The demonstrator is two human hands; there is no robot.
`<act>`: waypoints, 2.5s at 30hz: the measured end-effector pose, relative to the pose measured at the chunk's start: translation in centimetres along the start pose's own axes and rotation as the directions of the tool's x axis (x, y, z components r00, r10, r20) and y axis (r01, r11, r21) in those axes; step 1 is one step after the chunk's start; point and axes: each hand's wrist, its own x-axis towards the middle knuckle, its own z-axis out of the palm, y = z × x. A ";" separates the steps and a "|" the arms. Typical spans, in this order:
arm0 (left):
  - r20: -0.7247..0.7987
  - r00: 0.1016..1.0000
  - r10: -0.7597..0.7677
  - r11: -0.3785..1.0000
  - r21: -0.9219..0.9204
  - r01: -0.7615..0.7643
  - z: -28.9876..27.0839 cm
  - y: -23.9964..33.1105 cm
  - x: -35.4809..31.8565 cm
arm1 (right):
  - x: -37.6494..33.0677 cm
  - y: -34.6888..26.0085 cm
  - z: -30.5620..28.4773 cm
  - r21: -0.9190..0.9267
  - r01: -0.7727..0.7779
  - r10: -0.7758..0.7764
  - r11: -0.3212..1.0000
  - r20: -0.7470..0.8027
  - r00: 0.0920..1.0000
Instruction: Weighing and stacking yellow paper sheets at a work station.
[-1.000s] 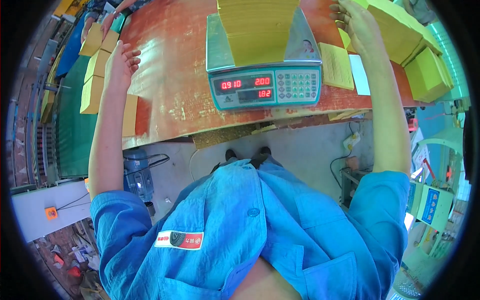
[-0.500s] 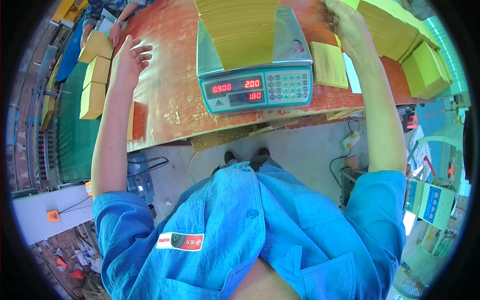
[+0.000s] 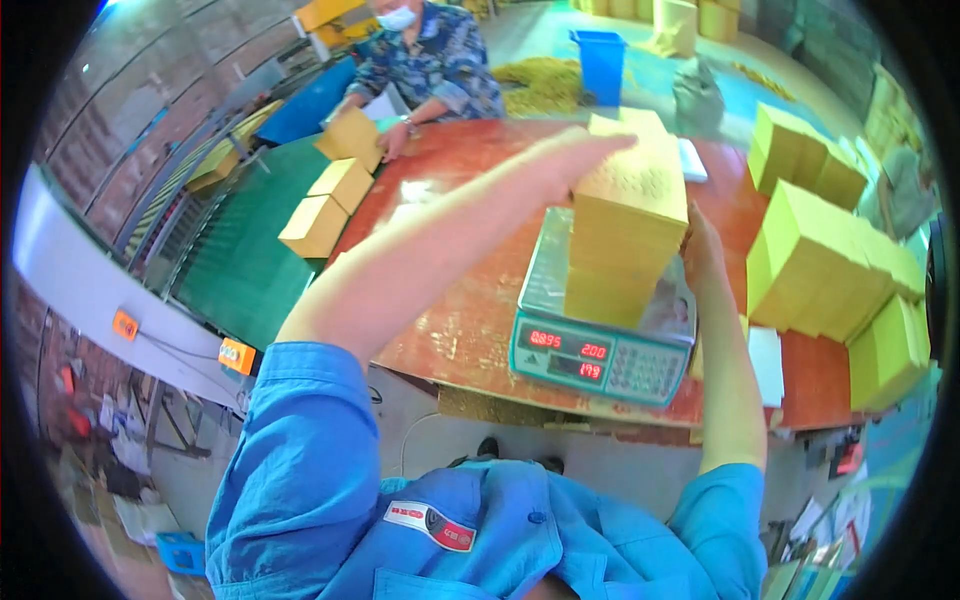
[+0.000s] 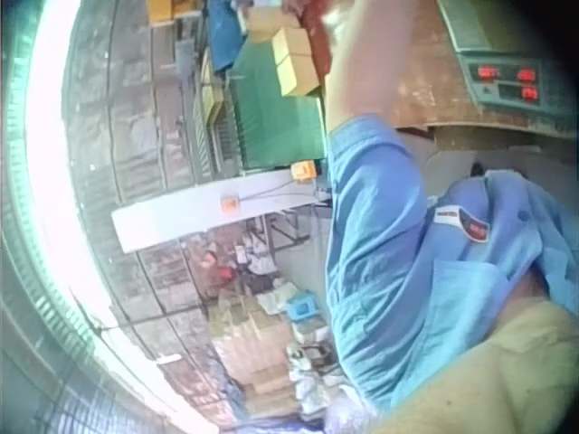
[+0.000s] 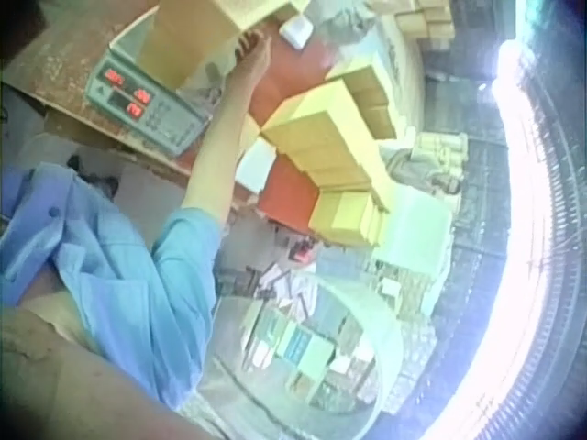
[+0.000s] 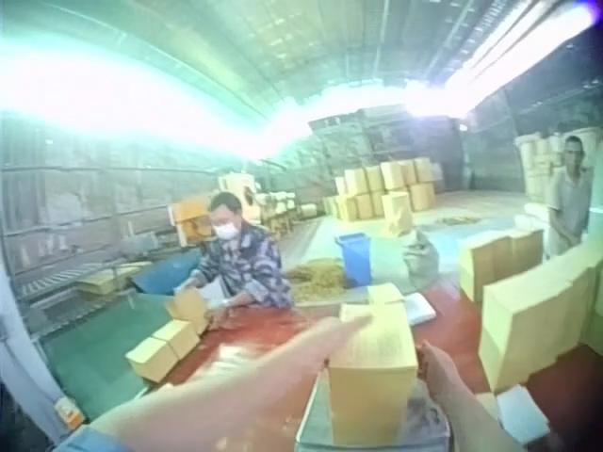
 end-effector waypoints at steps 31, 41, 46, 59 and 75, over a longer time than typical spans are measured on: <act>0.324 0.917 -0.235 0.966 -0.030 0.258 -6.4 -1.6 -3.2 | -19.3 10.3 7.5 0.671 -0.223 0.278 0.707 0.025 0.960; 0.289 0.944 -0.162 0.842 -0.459 0.285 -20.3 -12.4 -7.8 | -19.6 6.5 14.6 0.239 -0.252 0.309 0.938 -0.242 0.920; 0.113 0.987 -0.117 0.662 -0.731 0.162 -28.3 -21.1 -9.7 | -16.2 4.6 22.8 -0.165 -0.048 0.019 0.985 -0.175 0.984; 0.104 0.994 -0.024 0.607 -0.789 0.098 -44.3 -23.1 -2.7 | -1.4 9.1 32.2 -0.486 -0.147 0.128 0.862 -0.072 0.989; 0.138 0.930 -0.341 0.929 -0.100 0.356 -52.5 -19.6 2.6 | 1.2 17.2 29.7 -0.439 -0.273 0.160 0.856 -0.277 0.947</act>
